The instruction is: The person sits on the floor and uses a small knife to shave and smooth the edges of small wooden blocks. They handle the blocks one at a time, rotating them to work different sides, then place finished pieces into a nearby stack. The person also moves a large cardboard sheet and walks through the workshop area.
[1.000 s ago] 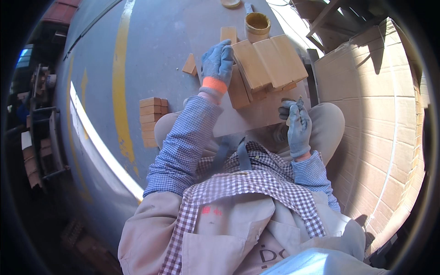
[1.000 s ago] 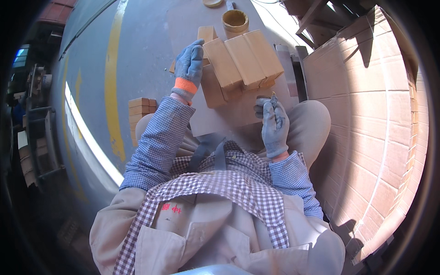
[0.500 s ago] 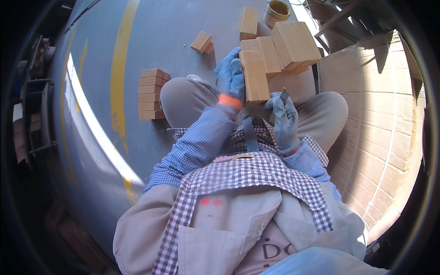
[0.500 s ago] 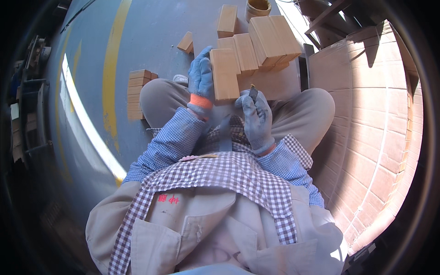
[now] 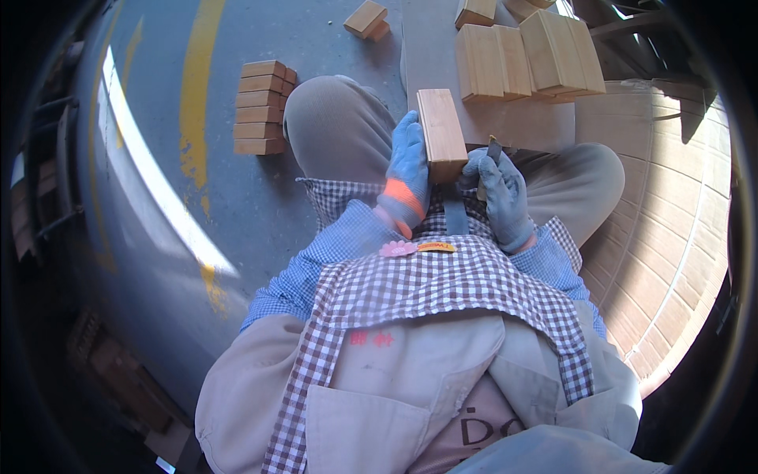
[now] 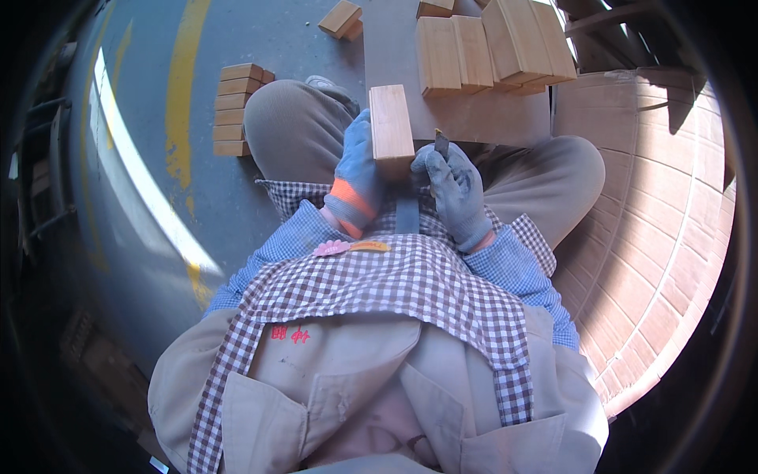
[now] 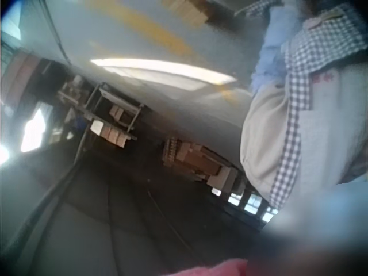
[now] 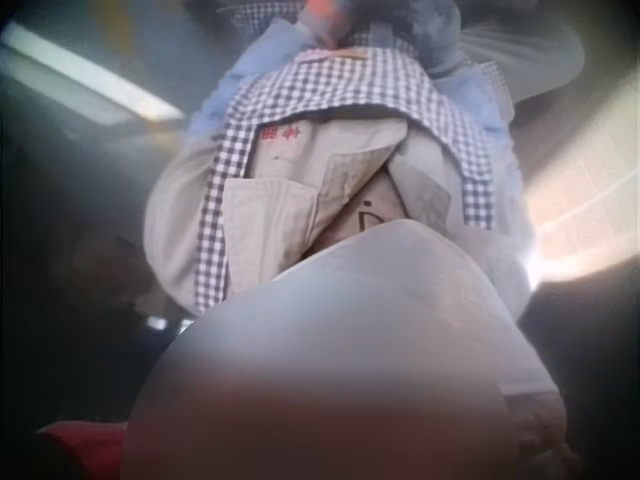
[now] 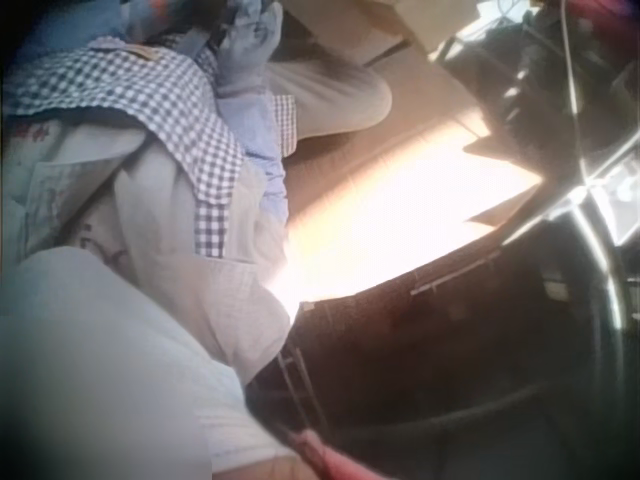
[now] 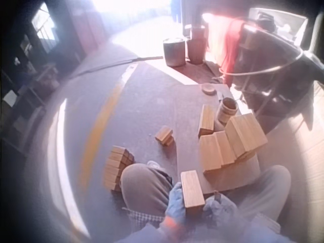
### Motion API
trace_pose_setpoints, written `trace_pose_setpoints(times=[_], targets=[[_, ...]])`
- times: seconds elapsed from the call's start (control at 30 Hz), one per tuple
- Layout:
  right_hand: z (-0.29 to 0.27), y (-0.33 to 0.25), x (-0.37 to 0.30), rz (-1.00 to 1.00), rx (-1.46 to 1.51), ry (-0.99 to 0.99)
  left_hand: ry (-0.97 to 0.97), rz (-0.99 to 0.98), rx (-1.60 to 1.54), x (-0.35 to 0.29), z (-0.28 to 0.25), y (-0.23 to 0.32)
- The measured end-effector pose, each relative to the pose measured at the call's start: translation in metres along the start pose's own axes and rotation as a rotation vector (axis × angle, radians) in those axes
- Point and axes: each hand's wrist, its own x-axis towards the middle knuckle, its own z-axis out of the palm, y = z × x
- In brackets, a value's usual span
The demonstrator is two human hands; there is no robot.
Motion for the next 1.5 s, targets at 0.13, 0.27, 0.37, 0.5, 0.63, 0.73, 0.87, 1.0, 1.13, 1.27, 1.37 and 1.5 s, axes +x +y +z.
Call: trace_pose_setpoints(times=[0.13, 0.27, 0.37, 0.5, 0.63, 0.73, 0.87, 1.0, 1.13, 1.27, 1.37, 1.5], targets=[[-0.001, -0.003, 0.0, 0.055, 0.02, 0.011, -0.097, -0.07, 0.072, -0.015, 0.002, 0.013], [-0.005, -0.002, 0.0, 0.102, 0.012, -0.011, -0.025, -0.383, -0.253, -0.025, 0.007, 0.023], [-0.01, -0.001, 0.0, 0.081, -0.004, -0.039, -0.024, -0.395, -0.245, -0.028, 0.01, 0.03], [-0.012, -0.001, 0.001, 0.086, 0.057, -0.08, -0.089, -0.46, -0.321, -0.029, 0.009, 0.037], [-0.012, -0.004, 0.012, 0.161, 0.094, -0.004, -0.106, -0.549, -0.064, -0.025, 0.009, 0.043], [-0.013, -0.006, 0.023, 0.188, 0.111, 0.024, -0.288, -0.544, -0.142, -0.022, 0.011, 0.051], [-0.014, -0.006, 0.029, 0.048, 0.035, 0.012, -0.267, -0.245, 0.234, -0.021, 0.013, 0.064], [-0.011, 0.0, 0.029, -0.052, -0.083, 0.031, -0.301, -0.093, 0.434, -0.016, 0.014, 0.067], [-0.013, 0.004, 0.028, -0.104, -0.115, 0.039, -0.317, -0.089, 0.431, -0.011, 0.013, 0.061], [-0.014, 0.006, 0.028, -0.117, -0.144, 0.037, -0.331, -0.044, 0.515, -0.009, 0.008, 0.056], [-0.013, 0.007, 0.03, -0.151, -0.166, 0.04, -0.325, 0.046, 0.545, -0.009, 0.007, 0.05], [-0.013, 0.008, 0.031, -0.229, -0.277, 0.05, -0.307, 0.145, 0.572, -0.011, 0.009, 0.041]])
